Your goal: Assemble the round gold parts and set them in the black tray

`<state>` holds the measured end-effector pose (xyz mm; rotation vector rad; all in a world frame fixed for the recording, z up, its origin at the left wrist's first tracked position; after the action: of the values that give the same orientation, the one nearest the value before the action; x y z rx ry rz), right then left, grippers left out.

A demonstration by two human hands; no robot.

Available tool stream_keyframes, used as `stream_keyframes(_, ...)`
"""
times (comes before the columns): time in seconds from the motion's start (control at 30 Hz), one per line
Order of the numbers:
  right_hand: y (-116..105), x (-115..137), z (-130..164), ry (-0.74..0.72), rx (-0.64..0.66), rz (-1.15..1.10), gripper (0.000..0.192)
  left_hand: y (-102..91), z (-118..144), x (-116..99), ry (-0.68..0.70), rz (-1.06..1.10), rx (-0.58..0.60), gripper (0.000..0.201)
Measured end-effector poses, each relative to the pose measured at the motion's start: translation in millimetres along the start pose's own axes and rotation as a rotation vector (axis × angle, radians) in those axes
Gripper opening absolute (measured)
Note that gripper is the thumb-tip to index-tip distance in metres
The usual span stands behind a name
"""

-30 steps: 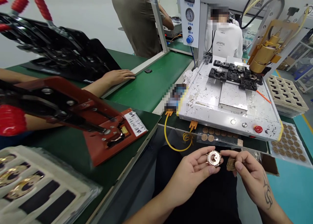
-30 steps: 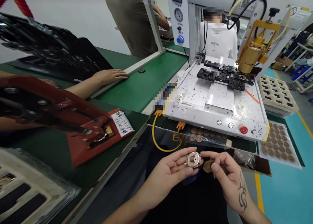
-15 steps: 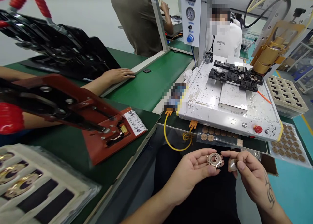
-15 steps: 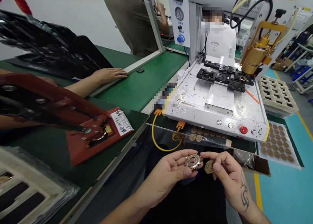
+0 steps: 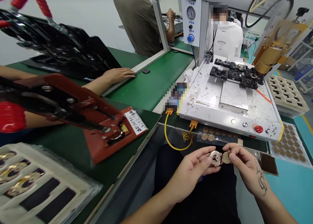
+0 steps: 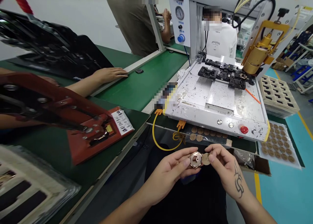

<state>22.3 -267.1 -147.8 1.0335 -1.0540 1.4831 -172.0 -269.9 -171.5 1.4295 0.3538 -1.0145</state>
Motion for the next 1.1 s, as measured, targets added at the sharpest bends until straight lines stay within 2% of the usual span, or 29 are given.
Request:
stream_keyframes(0.2,19,5,-3,-0.01,0.088,0.081,0.03,0.3,0,2,0.022,-0.036,0.049,0.05)
stream_keyframes(0.37,28,9,-2,-0.05,0.074,0.14,0.026,2.3,2,-1,0.038,-0.079,0.065,0.049)
stream_keyframes(0.77,30,10,-1,-0.053,0.075,0.149,0.027,2.5,4,-3,0.067,-0.171,0.077,0.05)
stream_keyframes(1.1,29,7,-1,-0.073,0.058,0.163,0.026,6.8,7,-4,0.096,-0.305,0.105,0.042)
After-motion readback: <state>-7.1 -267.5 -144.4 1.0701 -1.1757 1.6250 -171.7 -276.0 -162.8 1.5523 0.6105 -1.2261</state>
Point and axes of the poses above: each hand's wrist, its own z-axis away from the middle knuckle, its own y-axis out of the palm, x = y × z, the point moved 6 cm from there along -z, towards the middle knuckle, and after that the axes turned 9 degrees about y, right-handed, at the moved point
